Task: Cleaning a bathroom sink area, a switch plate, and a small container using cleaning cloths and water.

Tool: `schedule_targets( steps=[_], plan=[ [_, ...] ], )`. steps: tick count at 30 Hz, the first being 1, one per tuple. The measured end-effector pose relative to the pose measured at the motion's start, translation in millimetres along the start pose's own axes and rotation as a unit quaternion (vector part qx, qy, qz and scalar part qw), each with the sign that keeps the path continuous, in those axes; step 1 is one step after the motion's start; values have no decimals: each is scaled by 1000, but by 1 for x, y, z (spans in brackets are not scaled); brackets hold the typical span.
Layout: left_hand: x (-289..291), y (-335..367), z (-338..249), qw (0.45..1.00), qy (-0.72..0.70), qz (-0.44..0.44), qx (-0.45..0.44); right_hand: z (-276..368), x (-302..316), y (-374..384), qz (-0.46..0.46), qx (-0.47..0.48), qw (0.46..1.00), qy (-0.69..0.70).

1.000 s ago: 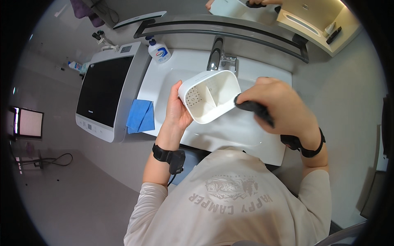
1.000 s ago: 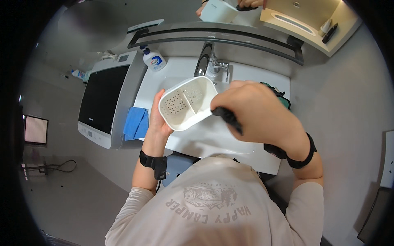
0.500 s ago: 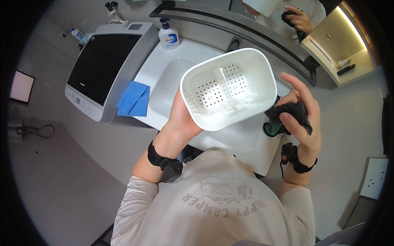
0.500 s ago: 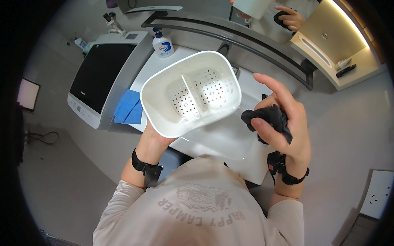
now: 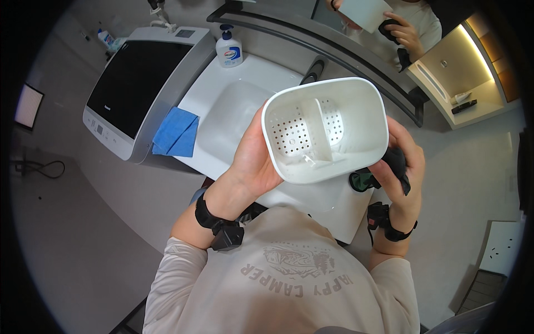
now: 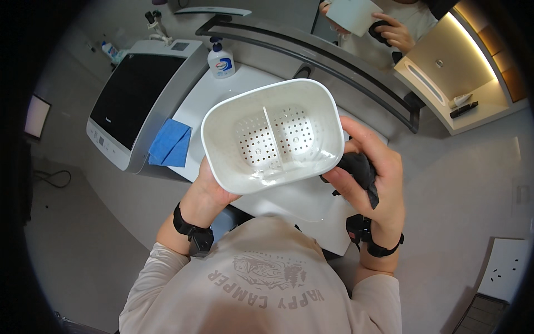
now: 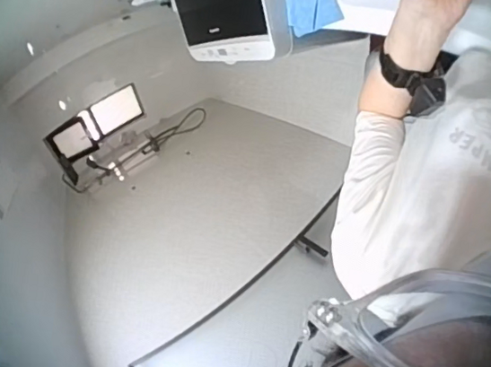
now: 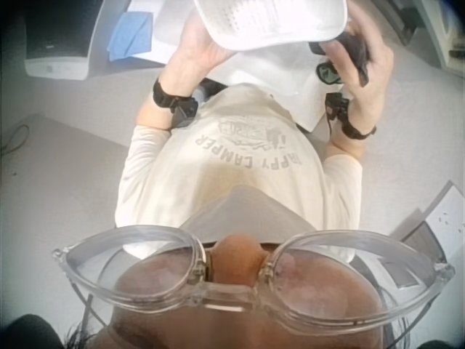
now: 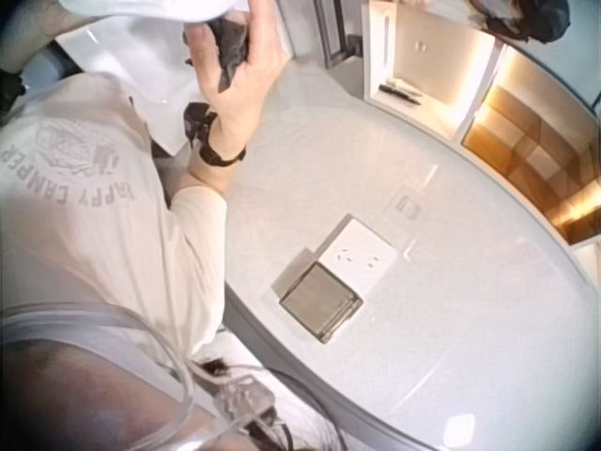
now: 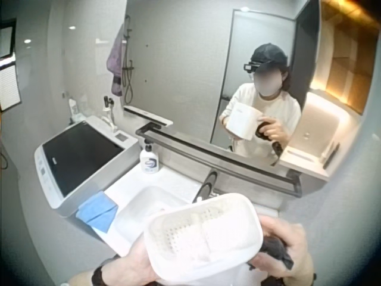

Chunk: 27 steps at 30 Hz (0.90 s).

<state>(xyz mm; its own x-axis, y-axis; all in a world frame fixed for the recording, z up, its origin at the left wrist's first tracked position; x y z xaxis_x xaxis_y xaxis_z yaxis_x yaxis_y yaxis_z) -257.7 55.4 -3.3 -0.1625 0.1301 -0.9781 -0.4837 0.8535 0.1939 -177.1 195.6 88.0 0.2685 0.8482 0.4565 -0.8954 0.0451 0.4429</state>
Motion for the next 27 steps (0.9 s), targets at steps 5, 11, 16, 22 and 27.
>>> schedule_targets(
  steps=[5, 11, 16, 22, 27],
  plan=[
    [4, 1, 5, 988, 79, -129, 35, 2, 1, 2, -25, 23, 999, -31],
    [28, -5, 9, 957, 158, -206, 133, 4, 3, 2, -40, -5, 998, -38],
    [49, -8, 21, 945, 158, -191, 216, 5, 1, 0, -41, 1, 998, -40],
    [51, -7, 25, 937, 175, -190, 235, 11, -1, -6, -48, -26, 998, -32],
    [53, -8, 27, 945, 154, -173, 233, 17, -2, -5, -30, 12, 996, -87]
  ],
)
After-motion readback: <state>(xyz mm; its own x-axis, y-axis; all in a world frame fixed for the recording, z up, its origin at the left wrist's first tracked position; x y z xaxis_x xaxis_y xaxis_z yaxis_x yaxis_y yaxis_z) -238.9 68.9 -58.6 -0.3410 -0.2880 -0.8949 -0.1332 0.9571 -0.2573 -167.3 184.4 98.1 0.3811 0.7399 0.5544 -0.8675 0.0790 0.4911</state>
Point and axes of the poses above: each hand's wrist, its own y-axis towards the middle knuckle, its own x-axis out of the back of the hand, z = x × y, the point moved 7 cm from there along y, towards the middle knuckle, and after that the axes turned 1 degree about -x, right-handed, at the moved point
